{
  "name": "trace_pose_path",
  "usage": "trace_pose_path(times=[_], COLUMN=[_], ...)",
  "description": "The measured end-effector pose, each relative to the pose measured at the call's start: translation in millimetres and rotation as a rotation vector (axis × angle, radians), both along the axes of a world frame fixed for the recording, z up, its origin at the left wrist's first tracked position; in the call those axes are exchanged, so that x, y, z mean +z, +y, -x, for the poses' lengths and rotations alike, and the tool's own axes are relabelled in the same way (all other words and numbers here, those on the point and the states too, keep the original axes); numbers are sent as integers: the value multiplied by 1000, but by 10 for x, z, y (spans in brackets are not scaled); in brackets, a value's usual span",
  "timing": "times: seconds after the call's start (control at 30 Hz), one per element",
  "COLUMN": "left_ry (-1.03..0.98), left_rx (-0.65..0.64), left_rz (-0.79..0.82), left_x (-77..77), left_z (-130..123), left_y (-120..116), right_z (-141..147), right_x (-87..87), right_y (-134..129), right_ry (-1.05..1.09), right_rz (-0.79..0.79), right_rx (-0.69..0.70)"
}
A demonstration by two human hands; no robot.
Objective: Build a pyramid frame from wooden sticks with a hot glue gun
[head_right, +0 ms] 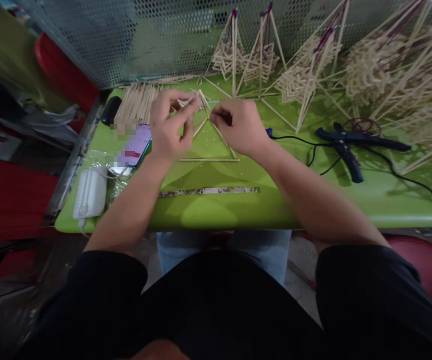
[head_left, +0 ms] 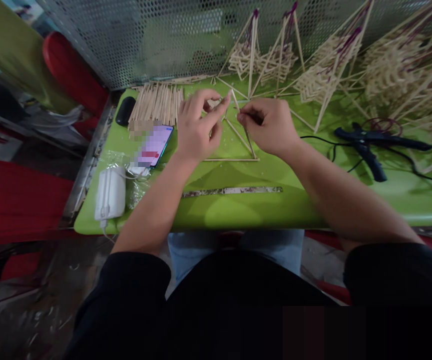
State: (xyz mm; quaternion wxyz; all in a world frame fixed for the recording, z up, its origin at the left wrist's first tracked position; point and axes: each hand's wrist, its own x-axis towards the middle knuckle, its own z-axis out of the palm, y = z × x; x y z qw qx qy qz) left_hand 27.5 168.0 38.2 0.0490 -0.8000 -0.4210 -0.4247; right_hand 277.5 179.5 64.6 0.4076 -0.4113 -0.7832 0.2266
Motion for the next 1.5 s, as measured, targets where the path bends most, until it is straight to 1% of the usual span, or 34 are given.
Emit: trace_pose_path(times=[0.1, 0.17, 0.3, 0.4, 0.6, 0.73, 0.83, 0.9, 0.97, 1.03, 1.07, 1.1, 1.2, 1.3, 1.37, 1.47, 1.5], left_ry=[-32, -105, -290, -354, -307, -259, -294, -296, -226, -132, -116, -130, -287, -347, -369, -450, -479], left_rx=[15, 29, 90, 124, 104, 69, 44, 22, 1, -9, -6, 0, -3, -70, -99, -116, -139], left_rz=[7, 8, 70, 110, 107, 171, 278, 395, 558, 718, 780, 827, 937, 1050, 1117, 1274, 1306], left_x=[-7, 3, 51, 73, 26, -44, -95, -116, -131, -154, -175, -204, -319, -382, -342, -190, -137], left_z=[3, -22, -102, -136, -79, 69, 232, 359, 496, 635, 701, 763, 904, 944, 912, 823, 795], left_y=[-27, -54, -116, -140, -93, 21, 123, 167, 191, 217, 238, 267, 372, 422, 388, 261, 214], right_z=[-6, -5, 6, -2, -139, -223, -229, -222, -216, -214, -215, -216, -228, -257, -287, -339, -354], right_x=[0, 2, 0, -6, 50, 55, -19, -76, -111, -113, -102, -86, -24, 30, 57, 92, 104], right_y=[-3, -4, -15, -23, -12, 20, 63, 94, 115, 119, 113, 103, 60, 26, 23, 38, 44], right_ry=[-2, -12, -15, -3, 8, -12, -104, -177, -212, -200, -183, -164, -117, -86, -65, -42, -30], right_rz=[1, 1, -6, -8, -25, 42, 99, 103, 87, 86, 98, 115, 139, 112, 88, 40, 25], right_rx=[3, -7, -8, 12, 14, 45, 103, 132, 145, 143, 137, 130, 114, 94, 84, 88, 93])
